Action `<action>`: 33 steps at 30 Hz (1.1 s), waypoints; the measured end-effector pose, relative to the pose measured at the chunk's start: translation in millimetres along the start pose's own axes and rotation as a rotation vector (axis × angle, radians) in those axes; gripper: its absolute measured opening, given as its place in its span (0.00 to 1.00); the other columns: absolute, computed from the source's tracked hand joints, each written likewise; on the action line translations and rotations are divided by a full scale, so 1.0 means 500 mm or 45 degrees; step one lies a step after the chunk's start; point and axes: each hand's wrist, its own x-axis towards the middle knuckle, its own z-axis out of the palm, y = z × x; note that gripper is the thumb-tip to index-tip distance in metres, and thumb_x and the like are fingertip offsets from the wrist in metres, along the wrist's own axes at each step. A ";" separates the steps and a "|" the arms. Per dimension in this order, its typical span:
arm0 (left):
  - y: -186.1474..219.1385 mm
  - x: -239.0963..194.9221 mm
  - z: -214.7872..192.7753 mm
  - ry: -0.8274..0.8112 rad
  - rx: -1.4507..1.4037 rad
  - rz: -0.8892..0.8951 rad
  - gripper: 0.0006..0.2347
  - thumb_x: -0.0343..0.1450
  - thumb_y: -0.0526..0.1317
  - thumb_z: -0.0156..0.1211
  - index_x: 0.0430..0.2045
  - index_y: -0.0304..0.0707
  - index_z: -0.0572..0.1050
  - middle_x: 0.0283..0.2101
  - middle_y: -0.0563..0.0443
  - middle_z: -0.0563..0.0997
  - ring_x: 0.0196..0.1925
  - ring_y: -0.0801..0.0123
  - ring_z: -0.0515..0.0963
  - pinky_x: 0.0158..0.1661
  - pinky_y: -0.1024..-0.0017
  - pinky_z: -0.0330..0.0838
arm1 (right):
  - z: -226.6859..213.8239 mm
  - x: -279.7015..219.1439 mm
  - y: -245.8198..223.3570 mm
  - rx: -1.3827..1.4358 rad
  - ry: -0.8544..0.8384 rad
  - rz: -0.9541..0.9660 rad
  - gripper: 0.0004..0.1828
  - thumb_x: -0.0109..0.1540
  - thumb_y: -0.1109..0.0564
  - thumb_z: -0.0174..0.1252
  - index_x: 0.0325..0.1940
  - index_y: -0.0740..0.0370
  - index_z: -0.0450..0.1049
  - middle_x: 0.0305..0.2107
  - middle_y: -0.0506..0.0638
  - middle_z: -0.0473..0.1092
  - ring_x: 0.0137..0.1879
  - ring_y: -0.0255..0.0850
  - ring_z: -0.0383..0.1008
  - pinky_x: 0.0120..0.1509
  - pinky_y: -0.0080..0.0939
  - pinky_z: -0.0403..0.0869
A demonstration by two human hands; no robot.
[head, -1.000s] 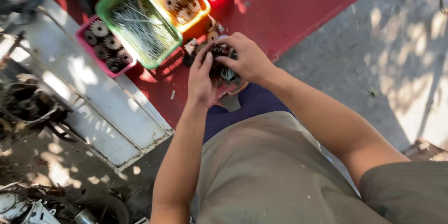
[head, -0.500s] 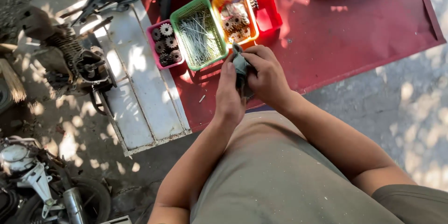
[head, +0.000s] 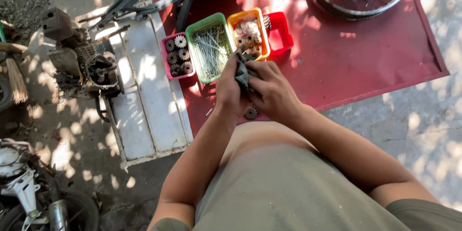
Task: The person cleans small metal gears using a dark cloth. They pick up individual gears from a red workbench, wipe them thoroughly, and place them back down. The workspace includes several plastic baskets containing various small parts and tools.
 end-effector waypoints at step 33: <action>0.083 -0.018 0.064 -0.036 -0.071 0.526 0.16 0.82 0.46 0.43 0.55 0.34 0.73 0.48 0.36 0.82 0.50 0.57 0.82 0.57 0.60 0.75 | -0.001 0.162 -0.054 0.221 0.178 -0.247 0.12 0.58 0.63 0.63 0.46 0.64 0.81 0.44 0.58 0.72 0.53 0.60 0.76 0.58 0.52 0.76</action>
